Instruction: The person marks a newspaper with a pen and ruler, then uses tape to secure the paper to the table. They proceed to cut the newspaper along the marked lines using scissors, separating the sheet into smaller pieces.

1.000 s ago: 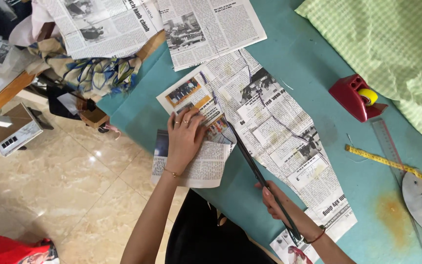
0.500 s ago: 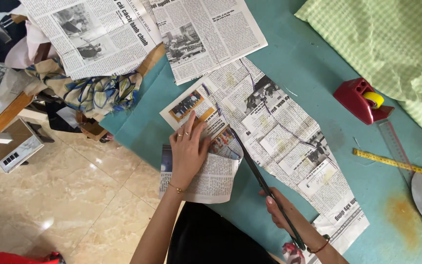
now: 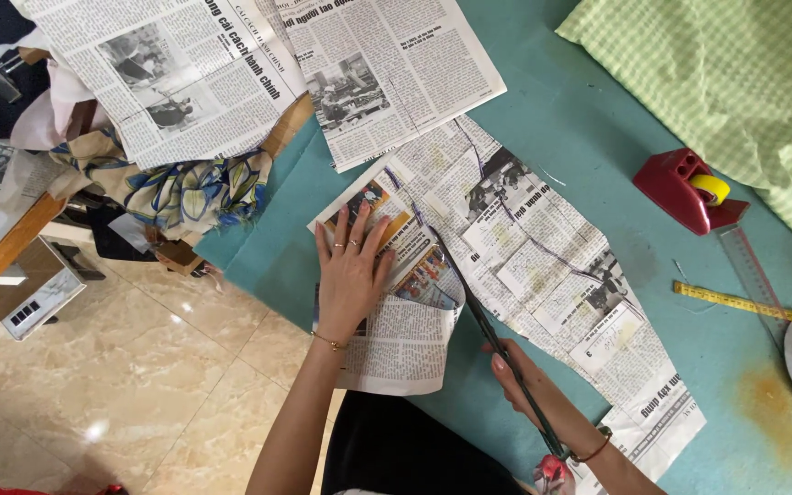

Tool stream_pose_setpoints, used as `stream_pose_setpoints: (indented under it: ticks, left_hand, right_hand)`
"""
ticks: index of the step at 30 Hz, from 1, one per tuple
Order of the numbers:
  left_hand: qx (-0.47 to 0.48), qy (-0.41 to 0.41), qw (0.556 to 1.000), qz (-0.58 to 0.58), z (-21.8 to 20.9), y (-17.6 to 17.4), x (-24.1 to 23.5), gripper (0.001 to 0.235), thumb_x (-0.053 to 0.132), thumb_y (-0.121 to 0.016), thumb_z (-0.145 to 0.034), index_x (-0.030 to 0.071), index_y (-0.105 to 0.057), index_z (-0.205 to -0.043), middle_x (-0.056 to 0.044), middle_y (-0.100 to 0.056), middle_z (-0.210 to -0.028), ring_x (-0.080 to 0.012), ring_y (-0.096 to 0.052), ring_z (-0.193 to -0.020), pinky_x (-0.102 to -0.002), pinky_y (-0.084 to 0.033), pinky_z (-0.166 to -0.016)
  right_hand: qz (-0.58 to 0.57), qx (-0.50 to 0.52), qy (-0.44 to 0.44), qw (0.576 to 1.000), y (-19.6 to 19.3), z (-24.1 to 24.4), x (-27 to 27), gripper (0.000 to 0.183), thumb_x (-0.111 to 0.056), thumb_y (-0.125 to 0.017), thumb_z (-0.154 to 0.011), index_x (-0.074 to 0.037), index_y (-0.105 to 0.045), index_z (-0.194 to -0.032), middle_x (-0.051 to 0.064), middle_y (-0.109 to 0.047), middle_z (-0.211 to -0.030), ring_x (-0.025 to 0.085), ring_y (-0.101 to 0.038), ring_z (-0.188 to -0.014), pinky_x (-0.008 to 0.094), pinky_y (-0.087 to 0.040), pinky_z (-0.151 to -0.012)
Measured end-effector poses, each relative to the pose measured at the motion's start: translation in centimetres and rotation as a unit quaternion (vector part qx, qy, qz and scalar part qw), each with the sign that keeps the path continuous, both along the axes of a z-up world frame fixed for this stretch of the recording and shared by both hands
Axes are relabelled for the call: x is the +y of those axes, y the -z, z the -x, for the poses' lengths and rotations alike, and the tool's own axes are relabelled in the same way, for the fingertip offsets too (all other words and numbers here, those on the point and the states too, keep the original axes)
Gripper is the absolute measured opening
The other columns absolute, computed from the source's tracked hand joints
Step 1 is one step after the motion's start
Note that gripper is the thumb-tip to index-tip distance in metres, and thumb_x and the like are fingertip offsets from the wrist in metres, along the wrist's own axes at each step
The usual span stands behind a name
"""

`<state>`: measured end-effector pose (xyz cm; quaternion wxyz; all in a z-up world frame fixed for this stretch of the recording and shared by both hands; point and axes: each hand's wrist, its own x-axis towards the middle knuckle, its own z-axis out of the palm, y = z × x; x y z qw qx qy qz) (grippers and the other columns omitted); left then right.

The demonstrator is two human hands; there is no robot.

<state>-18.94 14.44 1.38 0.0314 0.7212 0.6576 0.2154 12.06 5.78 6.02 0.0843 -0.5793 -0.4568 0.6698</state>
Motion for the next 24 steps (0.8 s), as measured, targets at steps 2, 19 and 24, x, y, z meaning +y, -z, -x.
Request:
stream_pose_setpoints:
  ticks: [2, 19, 24]
  left_hand:
    - [0.0, 0.0, 1.0, -0.003, 0.1, 0.0, 0.0, 0.05, 0.04, -0.056, -0.102, 0.021, -0.053, -0.149, -0.006, -0.035, -0.165, -0.0353, -0.023, -0.156, -0.067, -0.01, -0.124]
    - [0.0, -0.003, 1.0, 0.013, 0.1, 0.0, 0.1, 0.05, 0.042, -0.054, -0.104, 0.022, -0.052, -0.149, -0.004, -0.035, -0.166, -0.0327, -0.022, -0.156, -0.065, -0.009, -0.125]
    - [-0.007, -0.007, 1.0, 0.01, 0.0, -0.2, 0.1, 0.049, 0.041, -0.055, -0.103, 0.022, -0.053, -0.149, -0.003, -0.035, -0.165, -0.0328, -0.023, -0.156, -0.064, -0.009, -0.125]
  right_hand:
    - [0.004, -0.009, 0.002, 1.0, 0.4, 0.2, 0.3, 0.056, -0.054, -0.042, -0.098, -0.014, -0.057, -0.133, -0.003, -0.032, -0.062, 0.008, -0.031, -0.047, 0.029, -0.027, -0.044]
    - [-0.038, 0.004, -0.013, 0.999, 1.9, 0.6, 2.5, 0.048, -0.052, -0.046, -0.1, -0.01, -0.056, -0.122, -0.003, -0.036, -0.065, 0.008, -0.034, -0.049, 0.029, -0.03, -0.045]
    - [-0.042, -0.041, -0.046, 0.997, 1.1, 1.2, 3.8, 0.047, -0.054, -0.043, -0.099, -0.014, -0.056, -0.118, -0.002, -0.034, -0.06, 0.008, -0.037, -0.047, 0.028, -0.033, -0.045]
